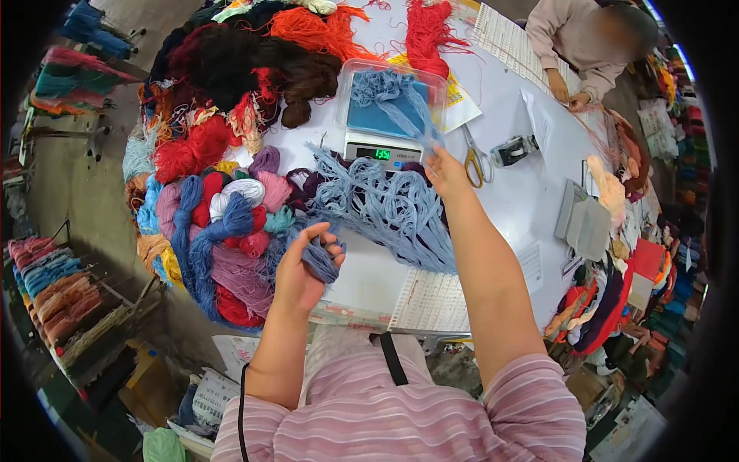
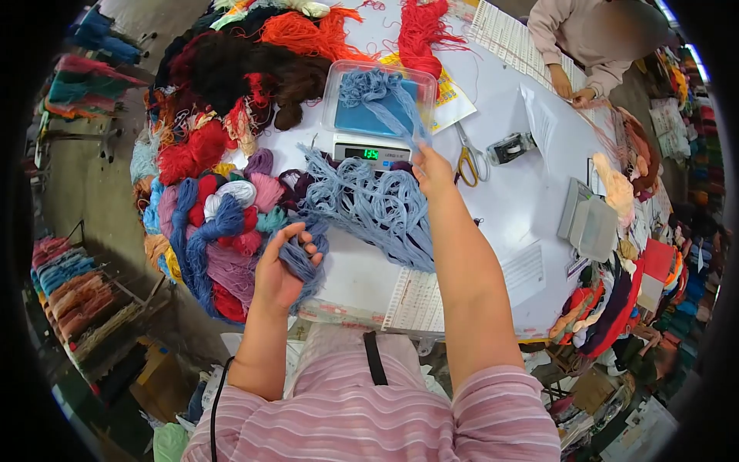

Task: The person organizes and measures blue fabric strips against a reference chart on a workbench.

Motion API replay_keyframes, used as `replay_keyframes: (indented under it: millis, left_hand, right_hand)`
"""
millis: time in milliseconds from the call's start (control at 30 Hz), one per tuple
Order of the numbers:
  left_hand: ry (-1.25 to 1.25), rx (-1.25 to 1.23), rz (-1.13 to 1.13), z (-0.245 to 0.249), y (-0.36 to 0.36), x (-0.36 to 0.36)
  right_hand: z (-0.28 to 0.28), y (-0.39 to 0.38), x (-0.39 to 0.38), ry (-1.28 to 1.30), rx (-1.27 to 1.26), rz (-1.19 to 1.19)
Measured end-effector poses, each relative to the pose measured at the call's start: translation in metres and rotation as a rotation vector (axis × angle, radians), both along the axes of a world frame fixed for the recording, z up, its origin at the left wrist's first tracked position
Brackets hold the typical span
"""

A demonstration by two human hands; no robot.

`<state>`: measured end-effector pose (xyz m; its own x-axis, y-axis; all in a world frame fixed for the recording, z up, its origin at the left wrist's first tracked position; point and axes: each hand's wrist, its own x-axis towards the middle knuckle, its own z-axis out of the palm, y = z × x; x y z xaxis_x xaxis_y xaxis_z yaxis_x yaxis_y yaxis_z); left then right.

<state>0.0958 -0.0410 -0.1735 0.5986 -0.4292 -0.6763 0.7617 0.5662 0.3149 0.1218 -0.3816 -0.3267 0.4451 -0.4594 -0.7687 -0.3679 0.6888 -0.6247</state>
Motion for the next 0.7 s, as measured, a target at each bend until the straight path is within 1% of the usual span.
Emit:
replay_keyframes:
  millis: [33, 100, 167, 200, 233, 300, 367, 433, 467, 500, 533, 567, 633, 700]
  left_hand:
    - [0.0, 0.001, 0.001, 0.005, 0.0, -0.001]
    - [-0.05, -0.01, -0.024, 0.017, -0.002, -0.002]
    - [-0.123, -0.059, -0.054, 0.035, -0.005, -0.004]
    - [-0.141, -0.078, -0.062, 0.05, -0.008, -0.005]
    - [-0.177, -0.13, -0.082, 0.063, -0.009, -0.007]
    - [-0.223, -0.254, -0.107, 0.093, -0.012, -0.013]
    - [-0.255, -0.298, -0.13, 0.115, -0.014, -0.024]
    - [-0.303, -0.41, -0.146, 0.137, -0.016, -0.036]
    - [-0.291, -0.402, -0.149, 0.155, -0.016, -0.042]
    - [-0.299, -0.405, -0.151, 0.159, -0.015, -0.049]
    - [-0.38, -0.376, -0.206, 0.161, -0.014, -0.055]
    - [-0.46, -0.344, -0.261, 0.164, -0.012, -0.06]
    - [-0.479, -0.337, -0.274, 0.173, -0.01, -0.07]
    - [-0.494, -0.322, -0.295, 0.18, -0.006, -0.08]
  right_hand:
    - [0.003, 0.001, -0.002, 0.0, 0.001, 0.001]
    - [0.013, 0.002, -0.006, -0.005, -0.04, -0.194]
    - [0.046, 0.007, -0.012, -0.252, -0.466, -0.179]
    - [0.097, 0.028, -0.018, -0.348, -0.709, -0.022]
    - [0.159, 0.053, -0.026, -0.449, -0.945, 0.137]
    - [0.22, 0.077, -0.048, -0.852, -0.234, 0.167]
    - [0.289, 0.117, -0.078, -0.612, 0.065, 0.474]
    - [0.334, 0.155, -0.095, -0.37, -0.035, 0.697]
    - [0.337, 0.17, -0.102, -0.405, -0.21, 0.743]
    - [0.339, 0.18, -0.11, -0.434, -0.383, 0.783]
    - [0.344, 0.182, -0.114, -0.419, -0.447, 0.84]
    - [0.348, 0.183, -0.119, -0.425, -0.452, 0.838]
    - [0.358, 0.186, -0.128, -0.299, -0.644, 1.009]
    - [0.366, 0.191, -0.138, -0.338, -0.616, 0.97]
